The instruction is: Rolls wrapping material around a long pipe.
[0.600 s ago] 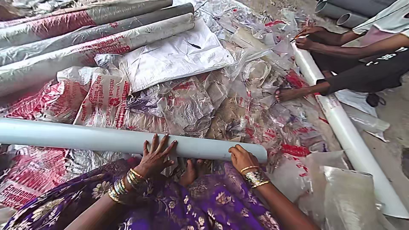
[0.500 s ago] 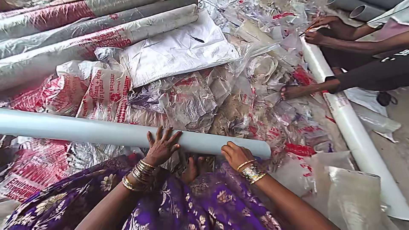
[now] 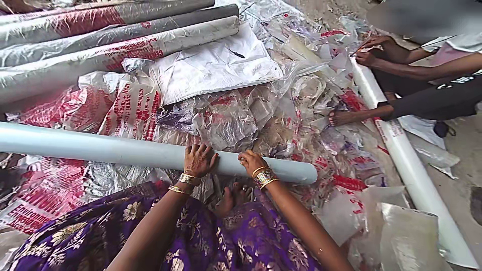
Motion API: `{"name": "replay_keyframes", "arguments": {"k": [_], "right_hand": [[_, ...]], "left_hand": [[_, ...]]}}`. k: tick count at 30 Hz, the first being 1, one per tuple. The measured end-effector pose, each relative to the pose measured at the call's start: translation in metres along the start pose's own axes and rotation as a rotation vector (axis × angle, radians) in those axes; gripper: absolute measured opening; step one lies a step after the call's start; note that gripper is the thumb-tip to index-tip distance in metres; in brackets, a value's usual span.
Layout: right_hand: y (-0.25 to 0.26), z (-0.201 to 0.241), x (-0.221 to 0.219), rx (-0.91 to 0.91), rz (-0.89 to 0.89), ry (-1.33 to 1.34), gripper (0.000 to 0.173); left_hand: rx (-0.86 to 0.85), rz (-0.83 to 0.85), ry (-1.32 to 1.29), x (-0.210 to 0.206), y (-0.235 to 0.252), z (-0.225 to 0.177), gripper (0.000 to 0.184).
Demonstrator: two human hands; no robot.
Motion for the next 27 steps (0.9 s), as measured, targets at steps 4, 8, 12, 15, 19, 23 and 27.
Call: {"name": "replay_keyframes", "arguments": {"k": [4,8,12,15,19,23,27], "right_hand": [[-0.004,0.002,-0.008,-0.025,-0.060,-0.057,0.029],[-0.009,0.001,-0.009,-0.052,-0.098,-0.031,0.033],[-0.010,-0.002,-0.007,0.006,-0.185,0.027,0.031],[-0.008,0.002,-0.008,0.018,-0.231,-0.050,0.027],[-0.003,0.008,-0.009,0.066,-0.292,-0.168,0.026],[0.000,0.004,-0.012,0.058,-0.233,-0.213,0.030],[-0.013,-0.008,-0.016,0.048,-0.198,-0.186,0.028]], "left_hand": [[0.003,-0.027,-0.002,-0.001,-0.001,0.000,0.057],[0.008,-0.043,0.005,0.000,0.000,0.001,0.056],[0.026,-0.005,-0.005,0.000,0.002,0.002,0.056],[0.040,0.040,-0.015,0.000,0.004,0.002,0.056],[0.057,0.077,-0.020,-0.001,0.006,0.003,0.057],[0.062,0.112,-0.011,0.002,0.008,0.000,0.057],[0.091,0.211,-0.009,0.003,0.010,0.002,0.058]]}}
Point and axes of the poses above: each hand's wrist, its own y-axis towards the middle knuckle, its own x-axis out of the back of the hand, z = x × y, the point moved 8 cm from there along y, towards the middle knuckle, and after that the axes turned 11 degrees about z, right-handed, at the moved point
